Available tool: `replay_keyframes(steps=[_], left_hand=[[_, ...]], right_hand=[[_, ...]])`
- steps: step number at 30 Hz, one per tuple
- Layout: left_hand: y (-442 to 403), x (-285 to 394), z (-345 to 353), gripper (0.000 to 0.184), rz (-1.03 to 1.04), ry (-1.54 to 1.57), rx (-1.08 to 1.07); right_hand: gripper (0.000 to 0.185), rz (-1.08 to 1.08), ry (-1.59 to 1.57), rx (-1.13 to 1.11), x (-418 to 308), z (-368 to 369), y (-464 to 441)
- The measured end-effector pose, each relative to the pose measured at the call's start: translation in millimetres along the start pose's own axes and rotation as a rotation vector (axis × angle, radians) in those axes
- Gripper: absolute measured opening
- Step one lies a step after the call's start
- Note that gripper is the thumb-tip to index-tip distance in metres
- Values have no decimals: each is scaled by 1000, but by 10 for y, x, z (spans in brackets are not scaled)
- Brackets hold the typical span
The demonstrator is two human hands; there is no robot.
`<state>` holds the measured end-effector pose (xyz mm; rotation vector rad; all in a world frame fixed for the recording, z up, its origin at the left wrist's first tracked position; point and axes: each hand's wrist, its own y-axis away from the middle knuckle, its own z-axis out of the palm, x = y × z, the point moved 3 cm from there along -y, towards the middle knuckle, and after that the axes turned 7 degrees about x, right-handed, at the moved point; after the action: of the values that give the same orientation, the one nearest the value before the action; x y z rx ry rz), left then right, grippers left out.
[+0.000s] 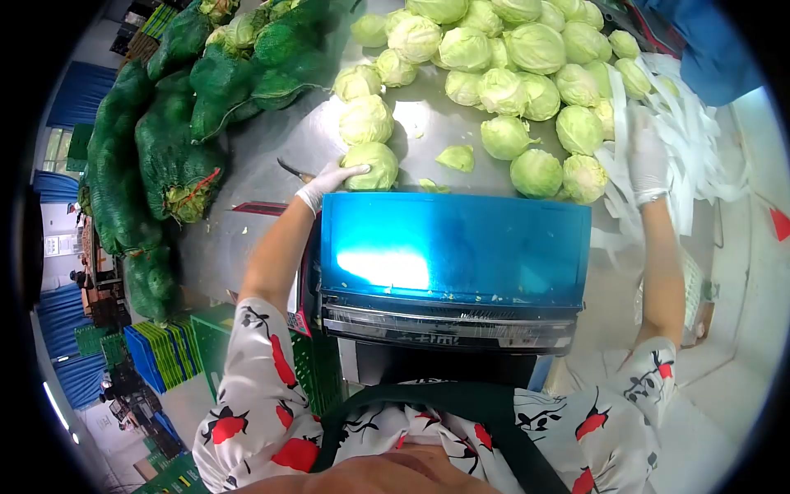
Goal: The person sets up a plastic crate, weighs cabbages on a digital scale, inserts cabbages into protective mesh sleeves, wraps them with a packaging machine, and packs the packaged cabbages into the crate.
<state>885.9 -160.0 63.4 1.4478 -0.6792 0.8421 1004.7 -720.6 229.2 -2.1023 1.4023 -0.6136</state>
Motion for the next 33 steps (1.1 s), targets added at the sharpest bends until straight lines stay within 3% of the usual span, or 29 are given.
replay_keyframes(steps=[1, 3, 5, 7, 9, 11, 13, 15, 16, 17, 18, 20, 21, 22, 23, 25, 26, 27, 29, 30, 31, 33], left_hand=[[121, 15, -14, 74, 2, 60, 31], [376, 131, -25, 70, 1, 182, 74], [462, 196, -171, 68, 135, 233, 80], [819, 599, -54, 73, 378, 217, -8], [1152, 850, 166, 87, 503, 112, -34], [1613, 1061, 674, 103, 588, -29, -60], [1841, 975, 1076, 110, 699, -303, -141], [1998, 751, 1453, 109, 862, -569, -171], [2089, 672, 1620, 110, 795, -629, -161], [2194, 617, 1773, 111, 725, -688, -150], [2464, 756, 1945, 106, 554, -897, -112], [2595, 718, 1950, 103, 805, -1032, -28], [2660, 720, 1957, 102, 938, -1100, 21], [2798, 776, 1968, 91, 1035, -924, 13], [2862, 709, 1976, 86, 1005, -731, -62], [2994, 469, 2022, 75, 923, -348, -212], [3112, 388, 2124, 48, 810, 3, -144], [3131, 310, 2108, 41, 705, 144, -170], [3127, 120, 2050, 27, 476, 415, -223], [3234, 168, 2027, 13, 394, 435, -257], [3207, 17, 1972, 11, 329, 491, -327], [3324, 90, 1938, 12, 366, 650, -546]], right_hand=[[44, 58, -37, 66, 15, -199, -128], [56, -103, -81, 259, 91, -648, -279], [52, -124, 49, 359, 290, -958, -309], [44, -3, -62, 432, -95, -1453, -468], [39, 70, -402, 559, -145, -1648, -479], [40, 549, -795, 479, -90, -1710, -398], [44, 901, -1400, 465, -400, -1761, -434], [49, 527, -989, 73, -586, -1597, -23], [48, 369, -597, -98, -718, -1552, 147], [40, 546, -1119, -182, -898, -1475, 397], [37, 663, -1446, -284, -1115, -1435, 578], [30, 900, -2106, -508, -1682, -1347, 843], [26, 932, -2073, -529, -1930, -1450, 890], [23, 963, -2040, -550, -2178, -1554, 936], [18, 910, -1645, -468, -2374, -1699, 971], [11, 479, -1173, -25, -2664, -1980, 961], [12, 463, -1125, 35, -2692, -2057, 977], [12, 450, -1073, 95, -2722, -2135, 994], [12, 552, -1153, 129, -2737, -2161, 1115], [14, 959, -1305, -93, -2736, -2186, 1213], [19, 1040, -1450, -162, -2679, -2229, 1198], [20, 812, -1522, -178, -2641, -2251, 1328]])
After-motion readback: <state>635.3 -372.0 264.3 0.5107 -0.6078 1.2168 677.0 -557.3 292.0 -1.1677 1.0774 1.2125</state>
